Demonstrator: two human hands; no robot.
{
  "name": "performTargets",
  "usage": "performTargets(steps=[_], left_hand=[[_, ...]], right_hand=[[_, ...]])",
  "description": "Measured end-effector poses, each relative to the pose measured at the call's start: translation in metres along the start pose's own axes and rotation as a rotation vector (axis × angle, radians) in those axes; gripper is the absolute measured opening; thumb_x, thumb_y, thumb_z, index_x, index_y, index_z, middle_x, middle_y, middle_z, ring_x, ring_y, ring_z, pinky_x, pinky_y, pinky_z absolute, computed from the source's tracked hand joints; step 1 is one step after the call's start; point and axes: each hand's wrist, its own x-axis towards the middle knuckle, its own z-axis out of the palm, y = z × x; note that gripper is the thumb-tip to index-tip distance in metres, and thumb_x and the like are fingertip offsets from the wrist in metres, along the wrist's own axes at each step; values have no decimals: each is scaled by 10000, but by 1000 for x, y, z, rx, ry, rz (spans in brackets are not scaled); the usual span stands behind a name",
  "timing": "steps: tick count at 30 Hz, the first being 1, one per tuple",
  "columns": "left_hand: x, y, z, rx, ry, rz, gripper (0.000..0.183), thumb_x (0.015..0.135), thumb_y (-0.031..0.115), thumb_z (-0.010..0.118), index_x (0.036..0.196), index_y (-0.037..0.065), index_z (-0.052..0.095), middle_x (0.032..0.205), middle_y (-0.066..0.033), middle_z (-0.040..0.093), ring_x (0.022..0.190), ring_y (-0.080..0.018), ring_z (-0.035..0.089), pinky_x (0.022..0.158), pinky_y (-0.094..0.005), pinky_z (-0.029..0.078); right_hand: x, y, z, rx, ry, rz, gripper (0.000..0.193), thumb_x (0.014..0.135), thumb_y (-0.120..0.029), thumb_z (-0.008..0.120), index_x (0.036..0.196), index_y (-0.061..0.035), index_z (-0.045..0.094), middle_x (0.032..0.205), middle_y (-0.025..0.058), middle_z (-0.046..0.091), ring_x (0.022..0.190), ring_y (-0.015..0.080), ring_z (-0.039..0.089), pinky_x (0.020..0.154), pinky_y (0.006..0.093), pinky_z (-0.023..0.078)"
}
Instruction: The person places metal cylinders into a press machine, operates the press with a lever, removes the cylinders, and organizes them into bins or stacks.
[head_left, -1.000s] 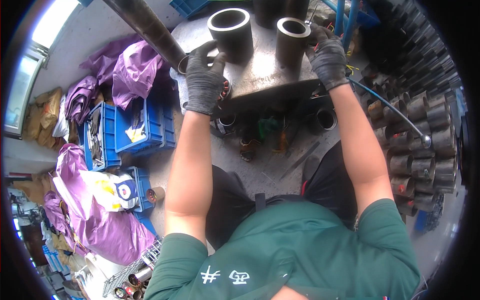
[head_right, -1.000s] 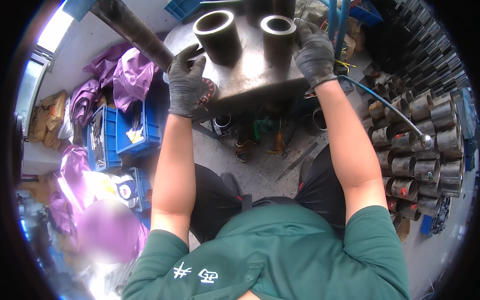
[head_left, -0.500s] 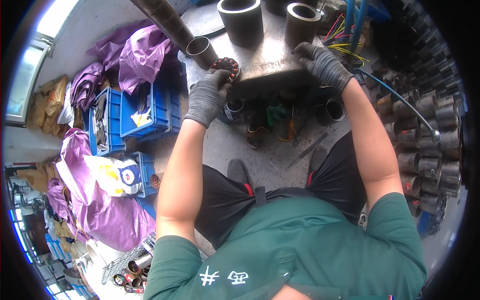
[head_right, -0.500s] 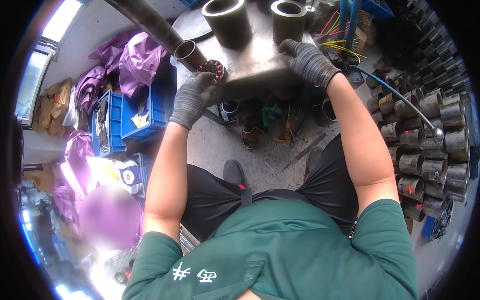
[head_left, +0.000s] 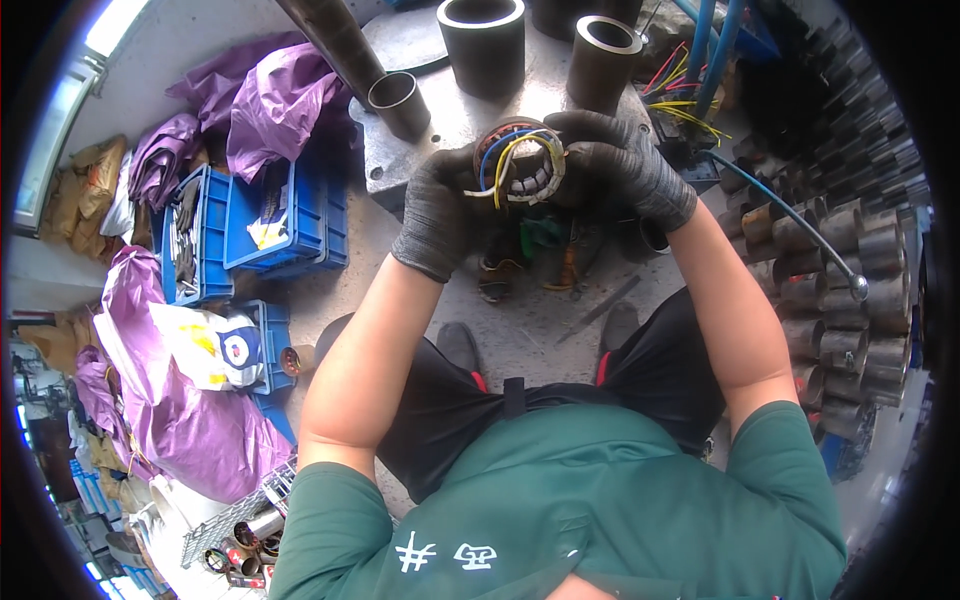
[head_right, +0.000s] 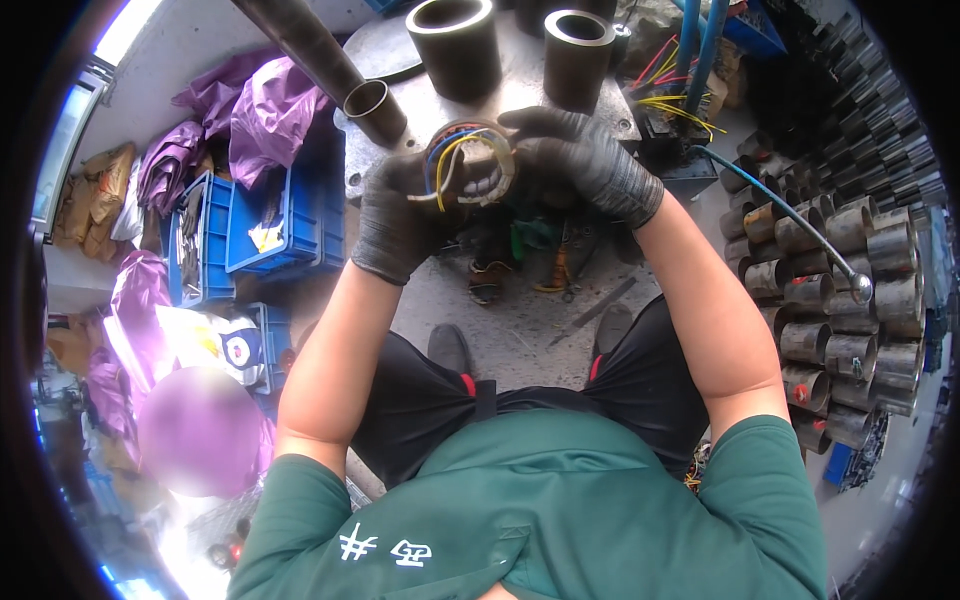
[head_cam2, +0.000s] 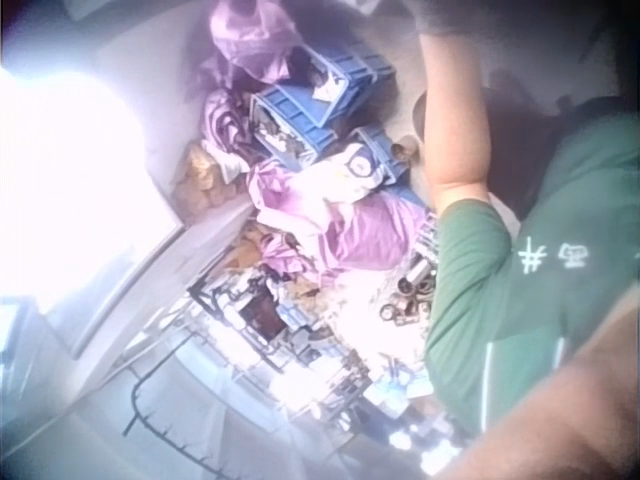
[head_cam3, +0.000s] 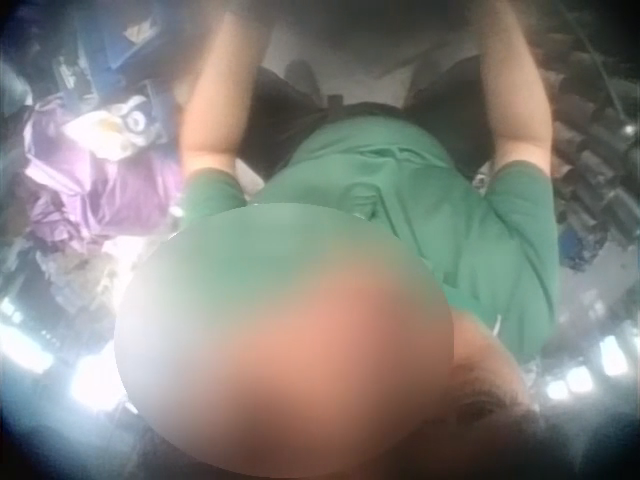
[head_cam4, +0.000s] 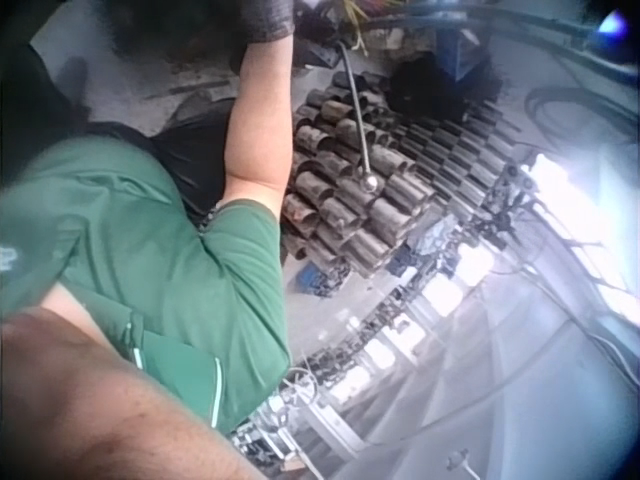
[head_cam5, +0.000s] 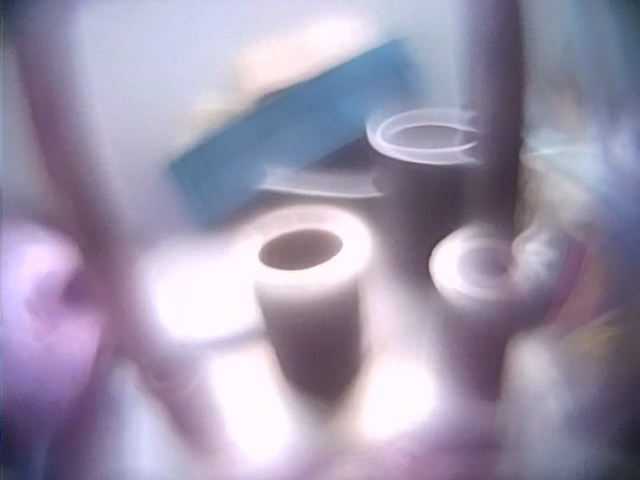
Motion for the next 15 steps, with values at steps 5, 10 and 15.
performTargets(steps=[5,10,15], left_hand=[[3,-3,6,-75,55,-83,597,936,363,616,1354,-63,586,1243,-203,684,1140,-282,698,1018,-401,602],[9,-12,0,70,-31,16,690,908,416,658,1391,-68,567,1245,-203,682,1150,-284,692,1010,-404,593],[3,-9,9,117,13,26,436,972,257,581,1329,9,617,1205,-142,689,1136,-243,667,1041,-399,547]], right_hand=[[-4,0,6,198,-46,95,508,926,-349,703,1315,-22,680,1245,112,690,1181,223,656,1053,388,536],[-3,5,2,95,21,72,498,942,-407,731,1281,-44,693,1191,116,713,1147,204,662,1013,377,541],[-6,4,7,-113,59,57,603,915,-507,780,1292,-46,685,1200,120,710,1159,217,663,1027,383,538]])
